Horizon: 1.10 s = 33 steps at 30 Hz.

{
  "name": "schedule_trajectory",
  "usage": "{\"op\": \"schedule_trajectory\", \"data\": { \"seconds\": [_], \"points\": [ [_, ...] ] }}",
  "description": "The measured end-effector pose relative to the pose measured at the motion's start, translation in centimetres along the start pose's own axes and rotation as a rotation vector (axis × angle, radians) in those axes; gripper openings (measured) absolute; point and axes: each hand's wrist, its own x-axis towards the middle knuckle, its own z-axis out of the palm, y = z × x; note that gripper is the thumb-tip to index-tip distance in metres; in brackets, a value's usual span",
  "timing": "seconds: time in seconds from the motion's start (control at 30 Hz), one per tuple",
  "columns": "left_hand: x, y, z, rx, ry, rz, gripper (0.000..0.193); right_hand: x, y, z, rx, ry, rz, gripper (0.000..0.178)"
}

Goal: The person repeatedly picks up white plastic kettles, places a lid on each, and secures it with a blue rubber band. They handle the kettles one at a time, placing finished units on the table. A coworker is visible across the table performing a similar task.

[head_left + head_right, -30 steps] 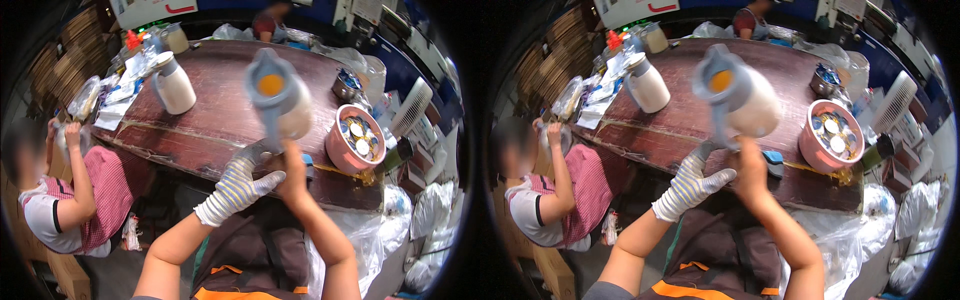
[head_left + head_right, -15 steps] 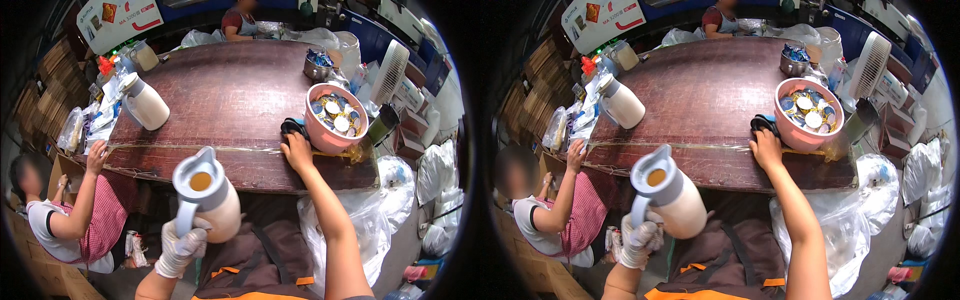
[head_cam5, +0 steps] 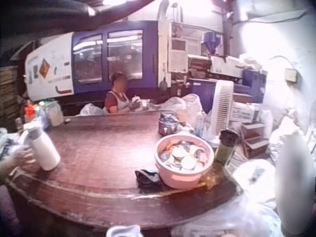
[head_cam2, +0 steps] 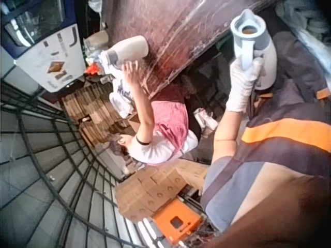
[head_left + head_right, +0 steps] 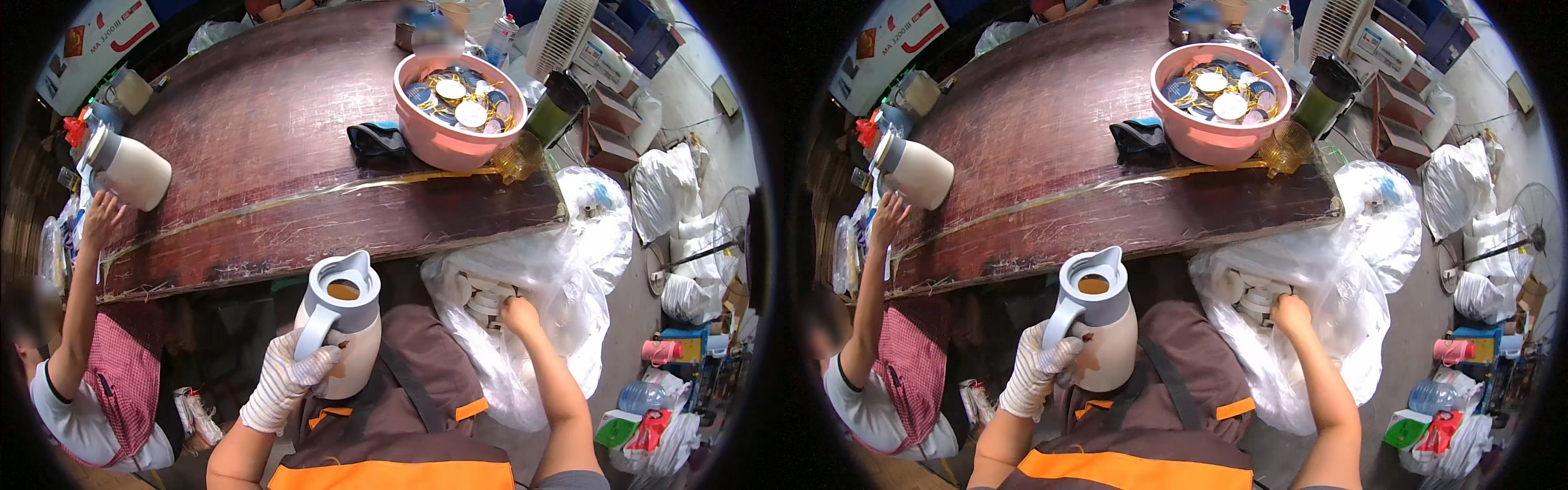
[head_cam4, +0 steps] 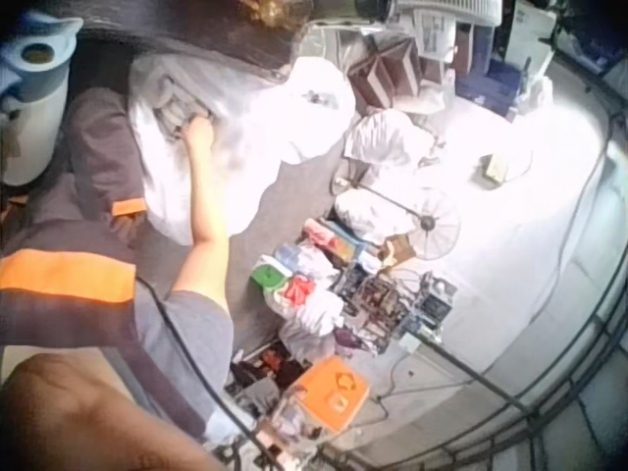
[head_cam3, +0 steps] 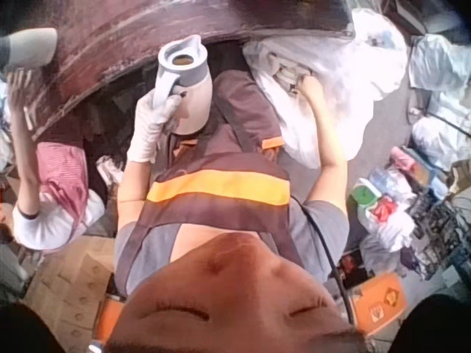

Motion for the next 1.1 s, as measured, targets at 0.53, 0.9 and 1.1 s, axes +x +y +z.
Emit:
{"op": "schedule_trajectory", "data": {
  "seconds": [0.53,0.9,1.1],
  "points": [
    [0.3,-0.5,0.0,0.251,0.054,0.221,0.038,0.1,-3.1,3.2,-0.033,0.059,-0.172,0.065],
    [0.8,-2.6,-1.2,0.625,-0.035,0.398,0.042,3.5,-2.8,6.9,-0.186,0.046,0.125,0.075],
    [-0.3,-0.2,-1.7,0.298,-0.049,0.273,0.037,-0.6,-2.2,-1.6,0.597,0.188,-0.254,0.075]
  ]
}}
